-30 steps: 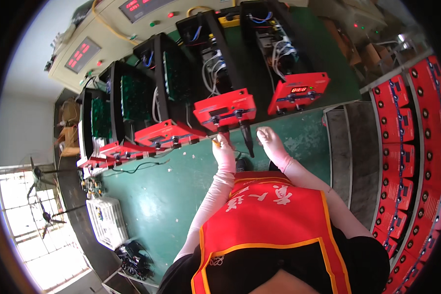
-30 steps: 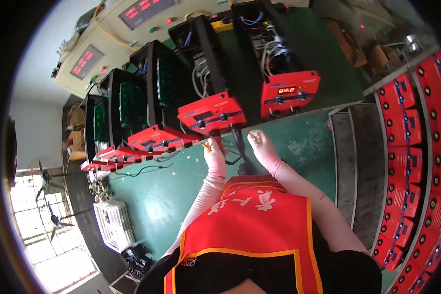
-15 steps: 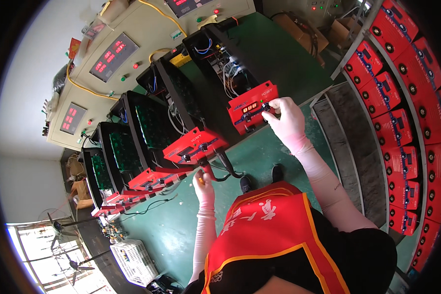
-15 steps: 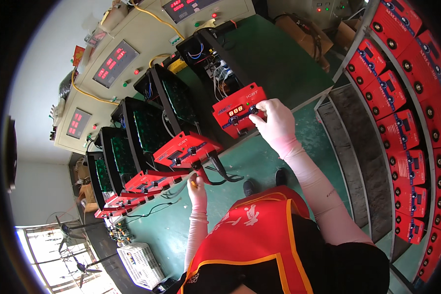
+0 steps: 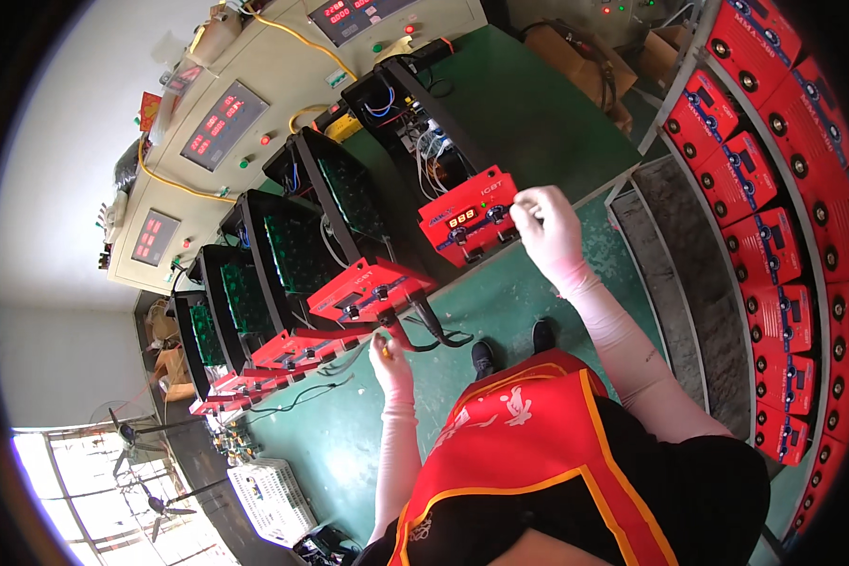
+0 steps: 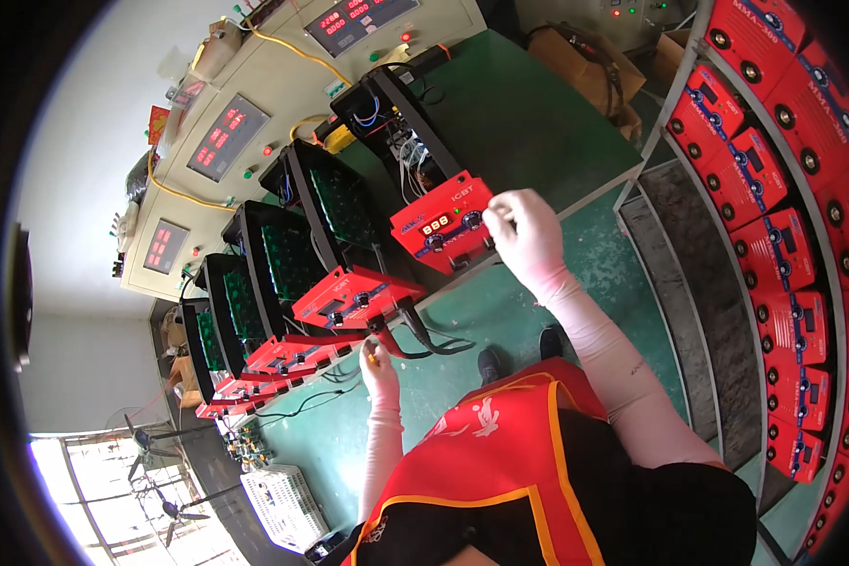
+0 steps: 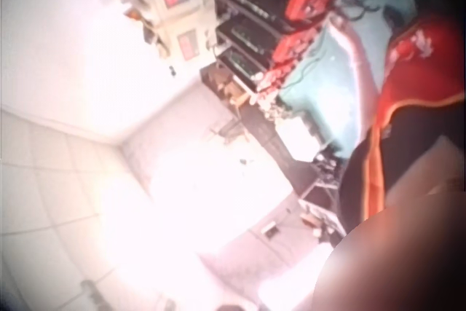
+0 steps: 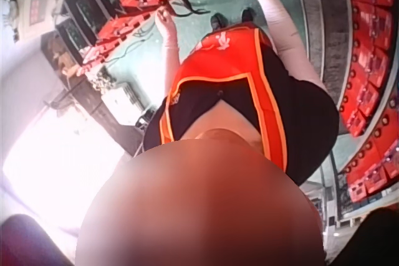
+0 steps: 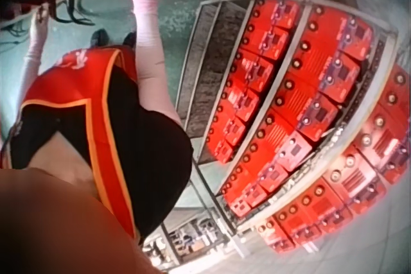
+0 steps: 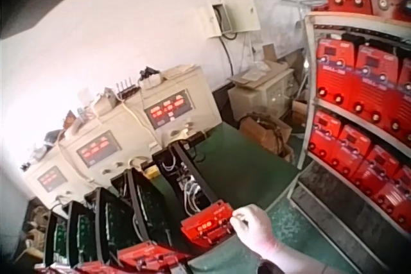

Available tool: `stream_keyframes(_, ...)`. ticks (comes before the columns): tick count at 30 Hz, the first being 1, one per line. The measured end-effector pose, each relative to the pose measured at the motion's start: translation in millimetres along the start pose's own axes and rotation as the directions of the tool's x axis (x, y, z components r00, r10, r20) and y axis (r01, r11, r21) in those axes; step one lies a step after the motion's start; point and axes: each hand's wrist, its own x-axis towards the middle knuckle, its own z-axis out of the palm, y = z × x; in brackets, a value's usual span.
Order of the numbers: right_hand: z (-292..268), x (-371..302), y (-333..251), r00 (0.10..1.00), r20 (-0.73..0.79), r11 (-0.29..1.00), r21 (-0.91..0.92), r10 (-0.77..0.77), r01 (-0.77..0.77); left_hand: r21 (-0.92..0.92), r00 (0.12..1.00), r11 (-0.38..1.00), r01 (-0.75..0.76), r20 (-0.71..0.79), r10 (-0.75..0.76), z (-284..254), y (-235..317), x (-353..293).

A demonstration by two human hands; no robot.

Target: Applying hot glue to internal components and performing functional testing on electronic welding machines.

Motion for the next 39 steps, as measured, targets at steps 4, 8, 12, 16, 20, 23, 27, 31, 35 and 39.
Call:
stream_keyframes(4,-6,23,42,0.993,-0.011,0.993,-0.019,-0.120,0.120,-0.334,0.918,0.855,0.396,0.147,-0.368,-57,111,-11)
stream_keyframes(8,-7,29,47,0.886,0.447,0.931,0.259,0.121,-0.258,-0.312,0.991,0.941,0.130,0.053,-0.120,-74,167,10)
stream_keyframes(12,-7,30,54,0.885,0.453,0.958,0.192,0.106,-0.212,-0.605,0.980,0.785,0.135,0.196,-0.017,-87,258,47)
stream_keyframes(16,-11,27,56,0.869,0.465,0.957,0.132,0.170,-0.258,-0.538,0.909,0.843,-0.013,0.345,0.234,-81,307,111)
stream_keyframes(20,-7,25,45,0.871,0.447,0.956,0.100,0.204,-0.276,-0.165,0.812,0.951,-0.261,0.495,0.309,-42,305,185)
stream_keyframes(23,-2,20,44,0.895,0.389,0.958,0.088,0.219,-0.272,-0.012,0.768,0.941,-0.339,0.574,0.284,3,301,233)
stream_keyframes(27,7,2,38,0.927,0.244,0.944,0.094,0.286,-0.316,0.262,0.730,0.812,-0.522,0.630,0.266,37,308,268)
stream_keyframes(31,8,-9,49,0.942,0.226,0.946,0.152,0.248,-0.286,0.256,0.668,0.785,-0.563,0.700,0.251,56,311,280)
stream_keyframes(35,6,11,55,0.955,0.146,0.956,0.106,0.257,-0.273,0.133,0.659,0.839,-0.527,0.688,0.305,78,289,289)
stream_keyframes(39,-11,35,77,0.940,0.244,0.944,0.168,0.239,-0.284,-0.005,0.704,0.876,-0.483,0.592,0.391,82,292,277)
